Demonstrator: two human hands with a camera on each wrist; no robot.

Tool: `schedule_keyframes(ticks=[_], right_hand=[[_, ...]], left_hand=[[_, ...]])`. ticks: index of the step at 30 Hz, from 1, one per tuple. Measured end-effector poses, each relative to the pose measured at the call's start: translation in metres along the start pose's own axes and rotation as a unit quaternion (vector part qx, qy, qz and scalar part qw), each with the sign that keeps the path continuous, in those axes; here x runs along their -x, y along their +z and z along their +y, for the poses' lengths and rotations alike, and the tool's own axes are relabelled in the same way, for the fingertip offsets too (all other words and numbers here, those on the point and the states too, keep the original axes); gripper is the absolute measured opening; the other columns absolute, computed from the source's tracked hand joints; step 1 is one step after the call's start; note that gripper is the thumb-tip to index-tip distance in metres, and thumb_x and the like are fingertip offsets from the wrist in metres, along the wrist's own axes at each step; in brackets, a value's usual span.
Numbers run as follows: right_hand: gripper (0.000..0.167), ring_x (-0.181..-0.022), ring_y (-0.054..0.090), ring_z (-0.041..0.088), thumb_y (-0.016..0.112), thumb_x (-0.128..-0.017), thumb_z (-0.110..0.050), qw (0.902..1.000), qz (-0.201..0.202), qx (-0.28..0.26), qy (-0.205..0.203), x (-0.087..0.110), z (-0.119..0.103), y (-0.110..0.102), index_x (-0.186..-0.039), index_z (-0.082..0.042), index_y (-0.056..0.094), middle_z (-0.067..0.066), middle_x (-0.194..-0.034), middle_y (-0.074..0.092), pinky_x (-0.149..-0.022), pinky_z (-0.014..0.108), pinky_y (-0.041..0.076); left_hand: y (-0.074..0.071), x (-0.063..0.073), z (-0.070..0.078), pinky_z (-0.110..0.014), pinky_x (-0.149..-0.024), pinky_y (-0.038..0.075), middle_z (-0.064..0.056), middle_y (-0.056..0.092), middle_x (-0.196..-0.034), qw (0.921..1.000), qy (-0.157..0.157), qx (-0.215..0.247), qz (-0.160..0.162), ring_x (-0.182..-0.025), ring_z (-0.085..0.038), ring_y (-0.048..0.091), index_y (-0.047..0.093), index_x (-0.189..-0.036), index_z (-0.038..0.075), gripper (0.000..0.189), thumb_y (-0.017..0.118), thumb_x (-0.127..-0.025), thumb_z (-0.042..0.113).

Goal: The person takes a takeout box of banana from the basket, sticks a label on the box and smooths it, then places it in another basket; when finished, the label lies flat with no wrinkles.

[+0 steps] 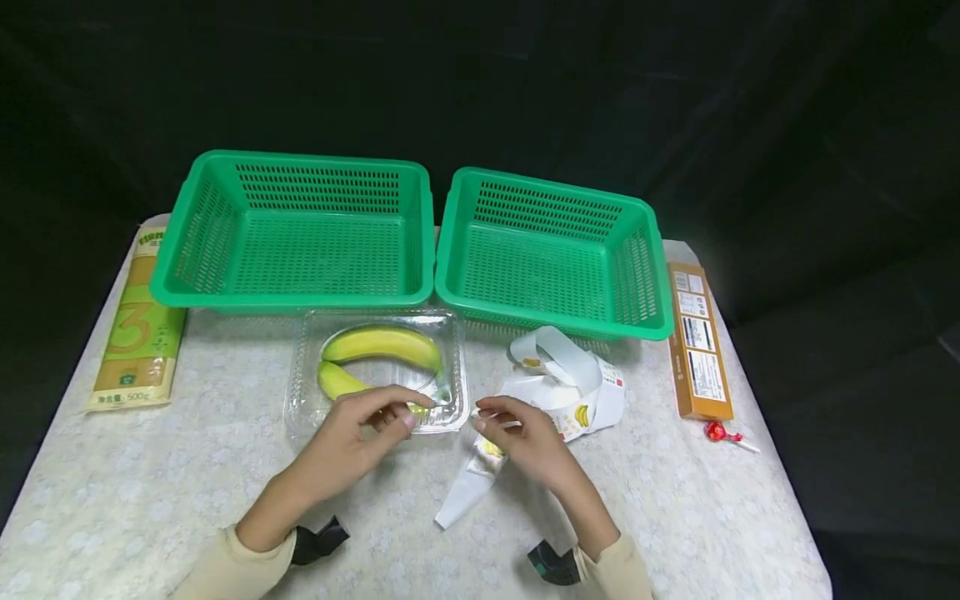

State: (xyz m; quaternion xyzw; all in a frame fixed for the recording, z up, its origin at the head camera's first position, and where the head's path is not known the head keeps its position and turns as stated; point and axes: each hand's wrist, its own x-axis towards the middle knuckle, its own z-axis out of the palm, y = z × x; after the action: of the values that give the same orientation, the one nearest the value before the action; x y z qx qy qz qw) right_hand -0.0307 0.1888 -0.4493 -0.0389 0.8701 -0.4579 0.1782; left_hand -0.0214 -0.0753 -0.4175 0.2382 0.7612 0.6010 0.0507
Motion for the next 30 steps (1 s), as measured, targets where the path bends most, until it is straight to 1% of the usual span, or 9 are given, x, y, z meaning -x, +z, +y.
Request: schedule_keyframes(ticks=[1,3,6,9,12,15,21,24,30], right_hand=[[0.031,-0.100,0.068,0.016,0.071,-0.095,-0.025,0.9999,-0.004,0.010,-0.001,0.002,0.002,0.001,-0.122,-0.012,0.070,0.004,-0.110,0.074,-0.089,0.033,0.056],[0.029,-0.091,0.067,0.012,0.074,-0.092,-0.022,0.9994,-0.017,0.030,-0.009,0.005,0.006,0.004,-0.118,-0.011,0.072,0.003,-0.102,0.075,-0.082,0.028,0.056],[0.026,-0.080,0.064,0.008,0.075,-0.089,-0.016,0.9975,-0.048,0.049,-0.018,0.009,0.013,0.008,-0.114,-0.009,0.073,0.002,-0.094,0.074,-0.072,0.021,0.052],[0.026,-0.075,0.059,0.007,0.076,-0.086,-0.009,0.9956,-0.072,0.058,-0.016,0.011,0.018,0.011,-0.112,-0.008,0.073,0.001,-0.091,0.070,-0.066,0.020,0.048],[0.028,-0.074,0.055,0.008,0.077,-0.084,-0.005,0.9945,-0.082,0.065,-0.007,0.012,0.019,0.013,-0.112,-0.008,0.072,0.002,-0.090,0.067,-0.064,0.020,0.046],[0.029,-0.073,0.053,0.008,0.080,-0.081,-0.007,0.9939,-0.084,0.072,-0.001,0.013,0.019,0.015,-0.110,-0.008,0.072,0.003,-0.088,0.065,-0.064,0.019,0.044],[0.027,-0.067,0.049,0.005,0.085,-0.076,-0.009,0.9929,-0.073,0.093,-0.010,0.014,0.017,0.019,-0.099,-0.010,0.071,0.002,-0.082,0.061,-0.061,0.018,0.040],[0.025,-0.065,0.047,0.005,0.085,-0.075,-0.006,0.9922,-0.068,0.104,-0.011,0.014,0.017,0.020,-0.094,-0.009,0.069,0.000,-0.076,0.058,-0.059,0.019,0.039],[0.022,-0.058,0.044,0.004,0.083,-0.077,-0.005,0.9889,-0.078,0.127,0.001,0.014,0.019,0.023,-0.091,-0.009,0.066,-0.007,-0.066,0.052,-0.054,0.018,0.037]], left_hand=[[0.004,0.000,0.001,-0.022,-0.066,0.053,0.001,0.067,-0.081,0.9990,-0.019,0.001,-0.039,-0.072,0.000,0.057,0.073,-0.110,0.013,0.023,0.059,-0.097,0.001],[0.014,0.000,0.000,-0.020,-0.063,0.051,0.005,0.064,-0.077,0.9923,-0.042,-0.012,-0.116,-0.067,0.002,0.053,0.075,-0.105,0.015,0.021,0.060,-0.096,0.003],[0.029,0.003,-0.005,-0.016,-0.063,0.047,0.011,0.059,-0.076,0.9734,-0.060,-0.054,-0.214,-0.067,0.004,0.049,0.075,-0.106,0.017,0.019,0.063,-0.094,0.007],[0.044,0.006,-0.011,-0.018,-0.074,0.050,0.012,0.065,-0.090,0.9551,-0.066,-0.108,-0.268,-0.080,0.002,0.057,0.071,-0.118,0.017,0.023,0.066,-0.095,0.016],[0.054,0.009,-0.015,-0.029,-0.095,0.052,0.010,0.069,-0.114,0.9432,-0.075,-0.152,-0.286,-0.108,-0.005,0.062,0.068,-0.126,0.019,0.031,0.067,-0.096,0.025],[0.058,0.011,-0.018,-0.037,-0.105,0.049,0.010,0.067,-0.124,0.9340,-0.081,-0.182,-0.296,-0.122,-0.010,0.060,0.068,-0.126,0.020,0.031,0.066,-0.097,0.030],[0.060,0.013,-0.022,-0.035,-0.102,0.051,0.012,0.068,-0.121,0.9239,-0.076,-0.200,-0.317,-0.118,-0.009,0.061,0.072,-0.119,0.021,0.027,0.066,-0.096,0.033],[0.061,0.013,-0.022,-0.034,-0.100,0.051,0.013,0.068,-0.118,0.9243,-0.073,-0.201,-0.316,-0.115,-0.007,0.061,0.072,-0.117,0.021,0.024,0.066,-0.096,0.032],[0.064,0.012,-0.021,-0.033,-0.095,0.052,0.014,0.068,-0.111,0.9228,-0.070,-0.207,-0.317,-0.108,-0.004,0.060,0.073,-0.109,0.021,0.018,0.067,-0.096,0.032]])
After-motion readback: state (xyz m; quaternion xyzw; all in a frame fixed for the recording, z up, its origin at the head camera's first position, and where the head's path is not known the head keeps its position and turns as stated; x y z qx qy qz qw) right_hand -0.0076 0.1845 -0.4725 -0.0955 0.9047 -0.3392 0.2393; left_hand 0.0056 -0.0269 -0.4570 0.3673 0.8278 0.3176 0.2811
